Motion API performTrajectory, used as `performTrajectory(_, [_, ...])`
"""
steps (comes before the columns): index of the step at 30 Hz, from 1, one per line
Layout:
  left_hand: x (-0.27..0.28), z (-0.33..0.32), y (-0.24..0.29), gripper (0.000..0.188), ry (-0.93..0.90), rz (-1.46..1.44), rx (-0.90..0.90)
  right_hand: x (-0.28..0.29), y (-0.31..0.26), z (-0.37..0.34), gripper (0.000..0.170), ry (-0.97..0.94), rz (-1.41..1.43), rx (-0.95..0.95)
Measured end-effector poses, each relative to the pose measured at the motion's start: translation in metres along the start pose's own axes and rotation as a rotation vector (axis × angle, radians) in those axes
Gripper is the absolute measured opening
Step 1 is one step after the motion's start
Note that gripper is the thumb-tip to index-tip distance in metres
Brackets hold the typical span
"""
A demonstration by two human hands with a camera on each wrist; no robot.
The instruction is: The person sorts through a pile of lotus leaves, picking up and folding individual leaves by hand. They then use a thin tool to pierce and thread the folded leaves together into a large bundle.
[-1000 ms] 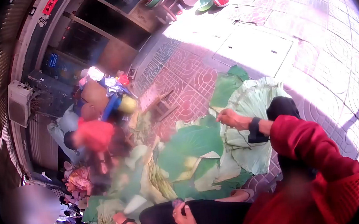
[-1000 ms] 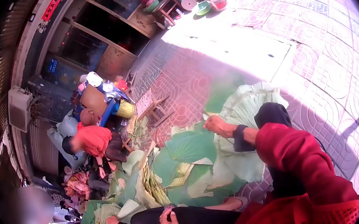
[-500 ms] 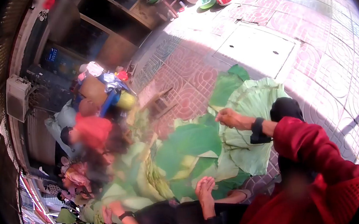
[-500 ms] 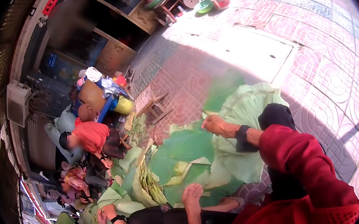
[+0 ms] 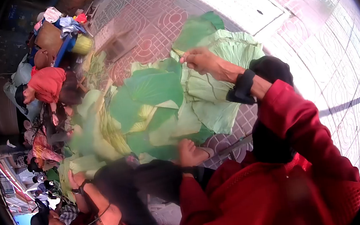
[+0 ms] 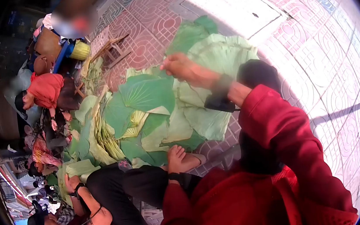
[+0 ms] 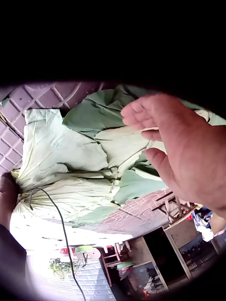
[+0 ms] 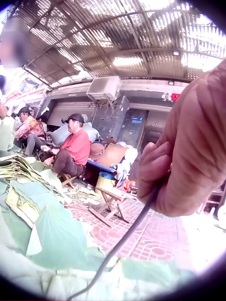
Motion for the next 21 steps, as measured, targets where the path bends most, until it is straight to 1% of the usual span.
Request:
performTrajectory(1, [0.0, 0.0, 0.0, 0.042, -0.007, 0.001, -0.011, 0.001, -0.003, -0.004, 0.013, -0.01, 0.004, 0.024])
performTrajectory(3, [-0.003, -0.001, 0.003, 0.043, -0.024, 0.007, -0.032, -0.001, -0.008, -0.005, 0.015, 0.016, -0.06, -0.01])
performTrajectory(5, [-0.008, -0.003, 0.005, 0.044, -0.039, 0.007, -0.036, 0.0, -0.009, -0.008, 0.015, -0.026, -0.042, 0.013])
performTrajectory(6, [-0.013, -0.004, 0.008, 0.044, -0.037, 0.005, -0.037, -0.001, -0.01, -0.007, 0.015, -0.007, -0.091, -0.01])
performTrajectory(9, [-0.021, -0.007, 0.013, 0.046, -0.073, 0.02, -0.049, 0.001, -0.01, -0.012, 0.016, -0.088, -0.013, 0.067])
performTrajectory(11, [-0.027, -0.002, 0.017, 0.047, -0.086, 0.027, -0.054, 0.002, -0.012, -0.011, 0.016, -0.081, -0.023, 0.058])
performTrajectory(16, [-0.033, 0.017, 0.017, 0.05, -0.043, 0.007, -0.002, 0.007, -0.008, -0.011, 0.016, -0.079, -0.073, 0.078])
performTrajectory(21, [-0.033, 0.028, 0.012, 0.047, -0.007, -0.096, 0.047, 0.011, -0.001, -0.007, 0.015, -0.03, -0.087, 0.003])
Point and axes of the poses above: each hand's wrist, its own z-axis towards the middle knuckle, its own x-axis out of the back of the hand, y = z × x, the point moved 2 cm from there along z, towards the middle knuckle, and after that the axes turned 3 degrees about -x, right-handed, at the moved point
